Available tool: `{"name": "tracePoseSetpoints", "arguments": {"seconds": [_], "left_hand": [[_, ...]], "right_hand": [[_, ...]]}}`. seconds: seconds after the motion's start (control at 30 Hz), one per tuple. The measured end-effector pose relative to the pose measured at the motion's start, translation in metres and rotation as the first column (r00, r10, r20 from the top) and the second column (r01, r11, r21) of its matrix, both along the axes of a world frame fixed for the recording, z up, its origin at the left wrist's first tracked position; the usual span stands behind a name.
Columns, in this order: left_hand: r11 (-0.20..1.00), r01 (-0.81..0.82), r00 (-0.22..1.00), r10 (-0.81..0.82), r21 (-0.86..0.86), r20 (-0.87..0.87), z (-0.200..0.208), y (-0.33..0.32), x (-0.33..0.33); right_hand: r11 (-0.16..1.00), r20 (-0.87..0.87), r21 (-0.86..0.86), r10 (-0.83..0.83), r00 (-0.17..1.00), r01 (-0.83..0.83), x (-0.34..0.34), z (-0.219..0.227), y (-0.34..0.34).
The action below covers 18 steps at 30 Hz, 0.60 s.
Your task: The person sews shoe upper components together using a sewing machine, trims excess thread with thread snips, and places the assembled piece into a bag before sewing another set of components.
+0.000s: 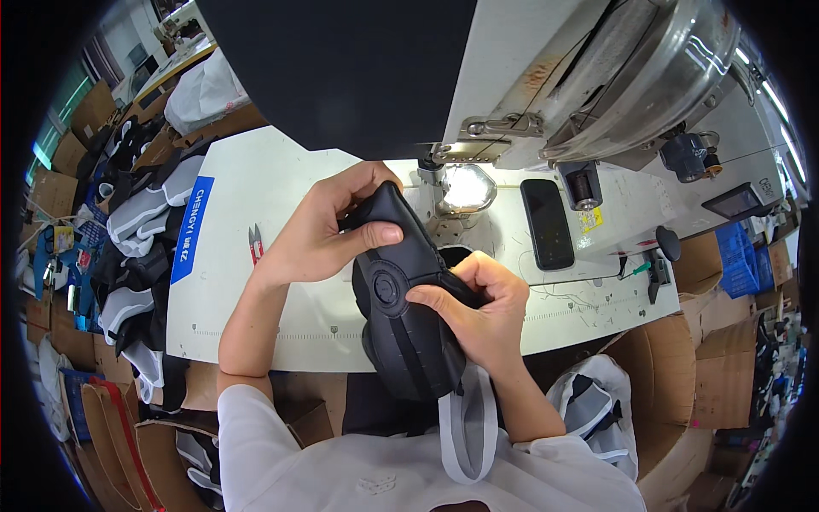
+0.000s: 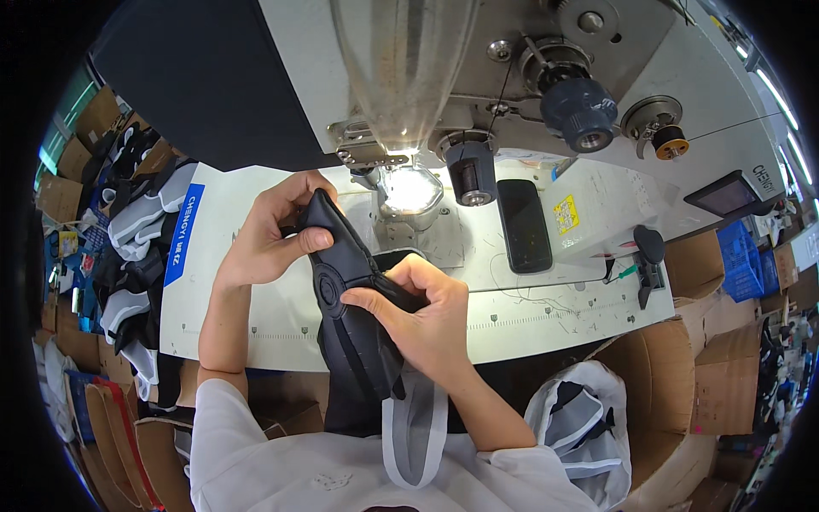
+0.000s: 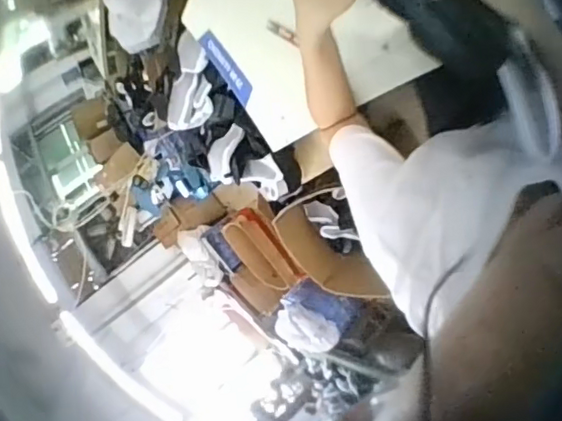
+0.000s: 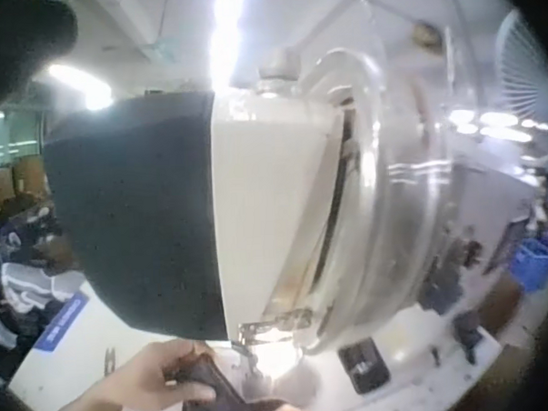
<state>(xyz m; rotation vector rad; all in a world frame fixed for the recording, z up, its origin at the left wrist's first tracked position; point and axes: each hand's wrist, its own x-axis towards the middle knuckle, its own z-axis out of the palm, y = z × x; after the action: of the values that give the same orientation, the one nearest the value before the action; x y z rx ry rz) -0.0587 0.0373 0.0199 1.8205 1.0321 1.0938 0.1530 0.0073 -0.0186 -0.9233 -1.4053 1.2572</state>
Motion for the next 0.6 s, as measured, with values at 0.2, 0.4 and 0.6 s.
{"name": "tracePoseSetpoints", "arguments": {"seconds": [0.2, 0.4, 0.6], "left_hand": [[0.997, -0.078, 0.992, 0.075, 0.019, 0.103, -0.005, -0.004, 0.013], [0.998, -0.052, 0.992, 0.047, 0.038, 0.119, 0.000, -0.009, 0.014], [0.996, -0.040, 0.998, 0.037, 0.080, 0.042, 0.006, -0.015, 0.012]], "right_hand": [[0.924, -0.079, 0.294, -0.232, 0.969, 0.245, -0.004, -0.008, -0.009], [0.984, -0.013, 0.093, -0.149, 0.989, 0.149, 0.004, 0.002, -0.006], [0.988, 0.054, -0.106, 0.120, 0.991, -0.114, 0.019, 0.011, 0.004]]}}
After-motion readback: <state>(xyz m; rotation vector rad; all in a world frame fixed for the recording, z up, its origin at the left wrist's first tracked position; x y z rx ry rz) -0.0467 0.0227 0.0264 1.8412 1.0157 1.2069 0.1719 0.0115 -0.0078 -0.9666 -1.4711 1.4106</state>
